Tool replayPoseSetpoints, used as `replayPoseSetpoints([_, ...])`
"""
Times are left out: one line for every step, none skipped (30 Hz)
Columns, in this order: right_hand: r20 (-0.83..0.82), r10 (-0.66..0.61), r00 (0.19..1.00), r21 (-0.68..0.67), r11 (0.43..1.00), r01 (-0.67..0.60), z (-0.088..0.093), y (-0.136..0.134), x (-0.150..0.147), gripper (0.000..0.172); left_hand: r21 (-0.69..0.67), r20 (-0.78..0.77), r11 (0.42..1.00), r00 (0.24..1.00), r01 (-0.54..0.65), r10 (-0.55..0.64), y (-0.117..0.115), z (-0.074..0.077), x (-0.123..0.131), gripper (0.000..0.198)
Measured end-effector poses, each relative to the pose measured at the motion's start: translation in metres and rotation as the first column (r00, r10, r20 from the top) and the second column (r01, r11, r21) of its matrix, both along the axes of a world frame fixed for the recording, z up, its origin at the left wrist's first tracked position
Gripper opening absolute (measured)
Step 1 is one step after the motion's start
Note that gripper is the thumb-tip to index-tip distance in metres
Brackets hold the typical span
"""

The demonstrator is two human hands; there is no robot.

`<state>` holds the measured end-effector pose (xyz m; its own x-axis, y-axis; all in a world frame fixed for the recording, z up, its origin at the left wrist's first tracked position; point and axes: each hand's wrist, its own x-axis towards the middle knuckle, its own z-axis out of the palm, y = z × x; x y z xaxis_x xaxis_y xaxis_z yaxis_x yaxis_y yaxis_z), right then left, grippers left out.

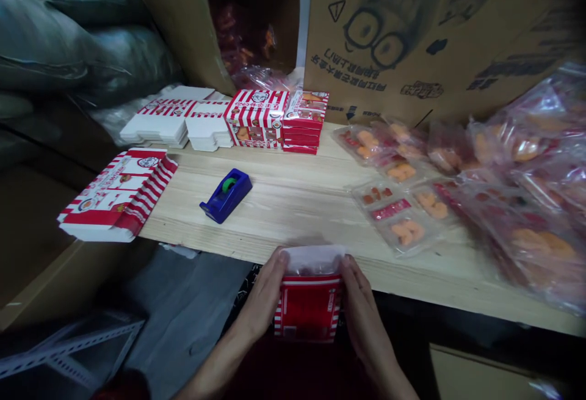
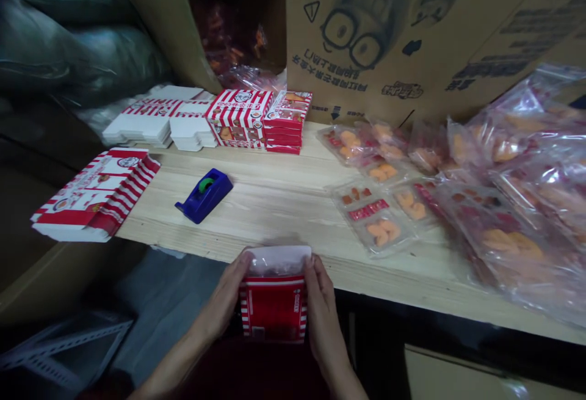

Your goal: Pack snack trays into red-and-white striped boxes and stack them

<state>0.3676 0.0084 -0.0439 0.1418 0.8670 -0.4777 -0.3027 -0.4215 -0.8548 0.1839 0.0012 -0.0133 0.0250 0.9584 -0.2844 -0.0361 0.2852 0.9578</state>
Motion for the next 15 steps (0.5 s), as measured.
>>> replayPoseSetpoints([-0.038,0.013,0.999,-0.004,1.0,-0.013,-0.003,-0.004,-0.002,0.046,-0.011,0.043,1.0,0.999,0.001,0.0,0.0,-0.003,0.003,0.043])
replayPoseSetpoints([-0.091,0.045,0.995,0.01,0.999,-0.045,-0.005,-0.006,-0.003,0.044,-0.027,0.084,1.0,0.996,0.017,-0.015,0.0,-0.006,0.004,0.038])
replayPoseSetpoints([-0.151,0.088,0.985,0.033,0.996,-0.084,-0.005,-0.009,-0.004,0.042,-0.047,0.126,0.998,0.992,0.034,-0.028,0.0,-0.009,0.006,0.034])
replayPoseSetpoints([-0.205,0.126,0.971,0.049,0.992,-0.118,-0.004,-0.01,-0.005,0.039,-0.067,0.175,0.997,0.984,0.042,-0.03,0.001,-0.012,0.006,0.031])
replayPoseSetpoints([-0.246,0.153,0.957,0.05,0.988,-0.145,-0.003,-0.01,-0.006,0.036,-0.094,0.229,0.995,0.973,0.041,-0.018,0.002,-0.016,0.005,0.032])
replayPoseSetpoints([-0.277,0.167,0.946,0.038,0.986,-0.163,-0.002,-0.01,-0.006,0.034,-0.13,0.288,0.991,0.958,0.039,0.0,0.003,-0.019,0.003,0.034])
replayPoseSetpoints([-0.3,0.17,0.939,0.018,0.985,-0.172,-0.001,-0.009,-0.006,0.032,-0.166,0.345,0.985,0.938,0.039,0.022,0.003,-0.022,0.001,0.036])
replayPoseSetpoints([-0.318,0.166,0.933,-0.001,0.985,-0.175,-0.002,-0.008,-0.005,0.032,-0.199,0.39,0.979,0.92,0.043,0.039,0.004,-0.024,-0.002,0.039])
replayPoseSetpoints([-0.331,0.158,0.93,-0.013,0.985,-0.172,-0.002,-0.006,-0.005,0.033,-0.222,0.418,0.974,0.907,0.05,0.049,0.003,-0.026,-0.005,0.041])
replayPoseSetpoints([-0.338,0.145,0.93,-0.019,0.987,-0.161,-0.004,-0.005,-0.004,0.034,-0.236,0.436,0.97,0.899,0.059,0.051,0.003,-0.027,-0.009,0.041])
replayPoseSetpoints([-0.338,0.129,0.932,-0.022,0.989,-0.145,-0.006,-0.005,-0.004,0.035,-0.239,0.457,0.969,0.888,0.068,0.051,0.001,-0.027,-0.012,0.039])
replayPoseSetpoints([-0.333,0.113,0.936,-0.025,0.991,-0.128,-0.008,-0.004,-0.004,0.035,-0.235,0.493,0.969,0.868,0.078,0.05,0.0,-0.027,-0.015,0.036])
replayPoseSetpoints([-0.328,0.101,0.939,-0.028,0.993,-0.117,-0.01,-0.004,-0.003,0.035,-0.231,0.539,0.969,0.841,0.09,0.051,-0.002,-0.027,-0.017,0.035])
replayPoseSetpoints([-0.326,0.097,0.94,-0.032,0.993,-0.113,-0.011,-0.004,-0.004,0.034,-0.233,0.582,0.968,0.811,0.093,0.062,-0.004,-0.027,-0.019,0.036])
replayPoseSetpoints([-0.327,0.097,0.94,-0.035,0.993,-0.115,-0.012,-0.004,-0.004,0.033,-0.249,0.609,0.965,0.788,0.078,0.093,-0.005,-0.027,-0.02,0.037])
